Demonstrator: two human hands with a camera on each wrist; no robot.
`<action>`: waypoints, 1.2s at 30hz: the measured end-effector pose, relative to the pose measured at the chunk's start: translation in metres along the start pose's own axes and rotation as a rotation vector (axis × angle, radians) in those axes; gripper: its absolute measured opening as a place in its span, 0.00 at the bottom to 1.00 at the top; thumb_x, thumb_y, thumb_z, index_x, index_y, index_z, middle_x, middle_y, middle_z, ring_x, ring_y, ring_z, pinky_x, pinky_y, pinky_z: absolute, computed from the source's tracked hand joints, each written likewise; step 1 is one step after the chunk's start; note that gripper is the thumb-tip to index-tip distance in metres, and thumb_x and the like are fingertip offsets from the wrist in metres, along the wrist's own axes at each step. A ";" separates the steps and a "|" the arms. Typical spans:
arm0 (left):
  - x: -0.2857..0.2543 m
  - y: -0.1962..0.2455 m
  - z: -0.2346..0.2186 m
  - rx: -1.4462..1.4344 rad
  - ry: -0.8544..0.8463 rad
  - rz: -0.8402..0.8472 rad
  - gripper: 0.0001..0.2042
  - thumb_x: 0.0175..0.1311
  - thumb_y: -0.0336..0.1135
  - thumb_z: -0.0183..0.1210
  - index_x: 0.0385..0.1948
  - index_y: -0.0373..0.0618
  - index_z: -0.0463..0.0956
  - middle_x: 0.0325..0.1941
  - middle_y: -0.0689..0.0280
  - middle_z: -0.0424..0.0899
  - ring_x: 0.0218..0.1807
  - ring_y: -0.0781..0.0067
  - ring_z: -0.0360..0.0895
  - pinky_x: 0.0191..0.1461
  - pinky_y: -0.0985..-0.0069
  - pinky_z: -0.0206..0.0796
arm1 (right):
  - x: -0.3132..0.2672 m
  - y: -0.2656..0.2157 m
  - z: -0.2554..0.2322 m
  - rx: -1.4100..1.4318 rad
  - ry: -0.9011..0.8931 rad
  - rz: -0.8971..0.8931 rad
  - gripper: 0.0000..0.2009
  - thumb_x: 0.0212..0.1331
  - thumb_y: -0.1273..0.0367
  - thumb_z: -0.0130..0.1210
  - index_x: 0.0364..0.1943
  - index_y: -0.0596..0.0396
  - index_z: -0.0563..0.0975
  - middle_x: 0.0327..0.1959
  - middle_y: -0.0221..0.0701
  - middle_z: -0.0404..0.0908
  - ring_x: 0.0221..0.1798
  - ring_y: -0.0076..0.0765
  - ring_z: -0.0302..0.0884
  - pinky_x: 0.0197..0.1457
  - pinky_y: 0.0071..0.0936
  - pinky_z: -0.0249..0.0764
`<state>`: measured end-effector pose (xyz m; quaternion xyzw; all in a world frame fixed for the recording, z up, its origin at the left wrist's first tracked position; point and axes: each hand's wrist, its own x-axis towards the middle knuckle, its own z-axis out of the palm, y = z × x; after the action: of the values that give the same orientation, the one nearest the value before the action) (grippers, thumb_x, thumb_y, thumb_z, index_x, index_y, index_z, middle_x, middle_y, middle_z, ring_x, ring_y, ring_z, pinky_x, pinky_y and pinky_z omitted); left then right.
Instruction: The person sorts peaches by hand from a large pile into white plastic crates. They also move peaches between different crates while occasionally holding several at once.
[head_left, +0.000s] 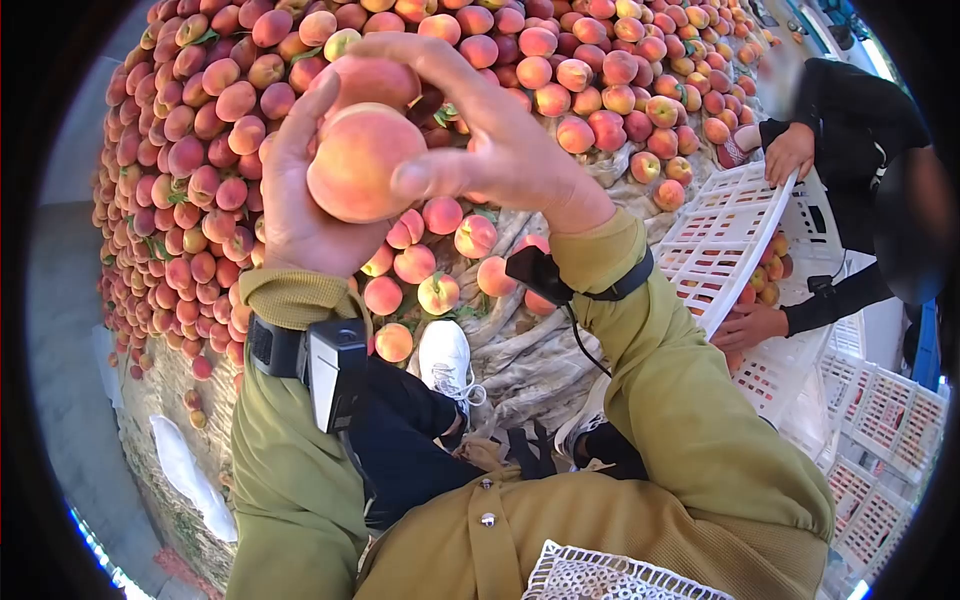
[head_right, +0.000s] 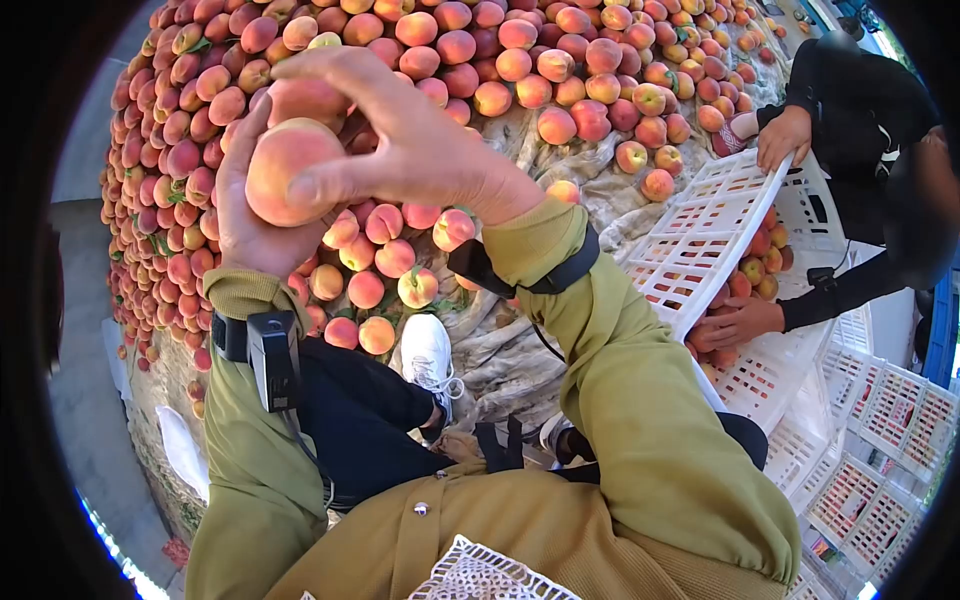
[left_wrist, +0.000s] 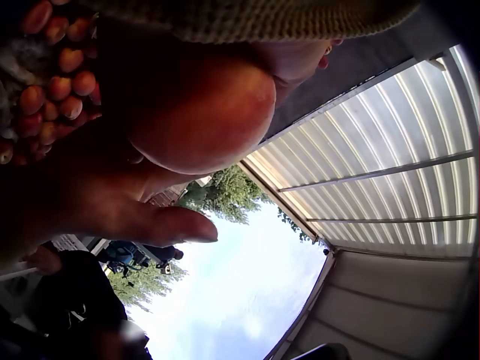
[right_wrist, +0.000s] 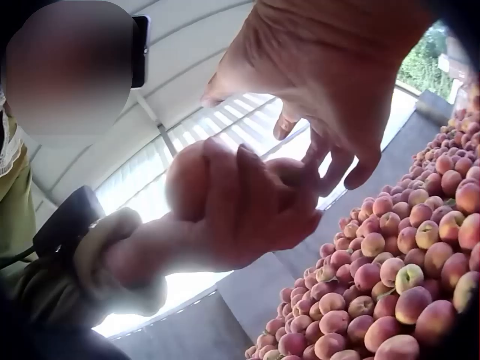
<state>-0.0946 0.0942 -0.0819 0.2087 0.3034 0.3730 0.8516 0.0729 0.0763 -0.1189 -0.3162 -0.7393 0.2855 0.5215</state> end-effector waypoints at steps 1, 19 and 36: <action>0.000 0.002 -0.002 0.005 0.001 0.003 0.24 0.63 0.48 0.49 0.56 0.45 0.61 0.55 0.56 0.70 0.50 0.60 0.72 0.49 0.61 0.68 | 0.005 0.012 -0.003 0.351 0.087 0.056 0.35 0.46 0.52 0.61 0.58 0.53 0.63 0.57 0.39 0.63 0.62 0.39 0.61 0.63 0.37 0.57; -0.008 -0.017 0.014 -0.078 0.013 0.129 0.34 0.61 0.64 0.41 0.54 0.38 0.60 0.44 0.55 0.76 0.33 0.54 0.78 0.37 0.65 0.74 | -0.125 0.202 0.092 -0.888 0.144 0.873 0.31 0.30 0.57 0.67 0.47 0.44 0.73 0.65 0.40 0.50 0.68 0.68 0.37 0.47 0.65 0.66; -0.012 -0.029 0.044 0.171 -0.015 0.125 0.39 0.56 0.70 0.37 0.48 0.36 0.66 0.35 0.55 0.76 0.29 0.61 0.72 0.31 0.69 0.67 | -0.119 0.150 0.034 -0.390 0.178 1.154 0.39 0.35 0.41 0.60 0.55 0.45 0.70 0.58 0.48 0.57 0.63 0.56 0.55 0.62 0.43 0.58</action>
<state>-0.0566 0.0611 -0.0618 0.3018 0.3142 0.3966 0.8080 0.0960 0.0777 -0.3116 -0.7776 -0.4411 0.3535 0.2753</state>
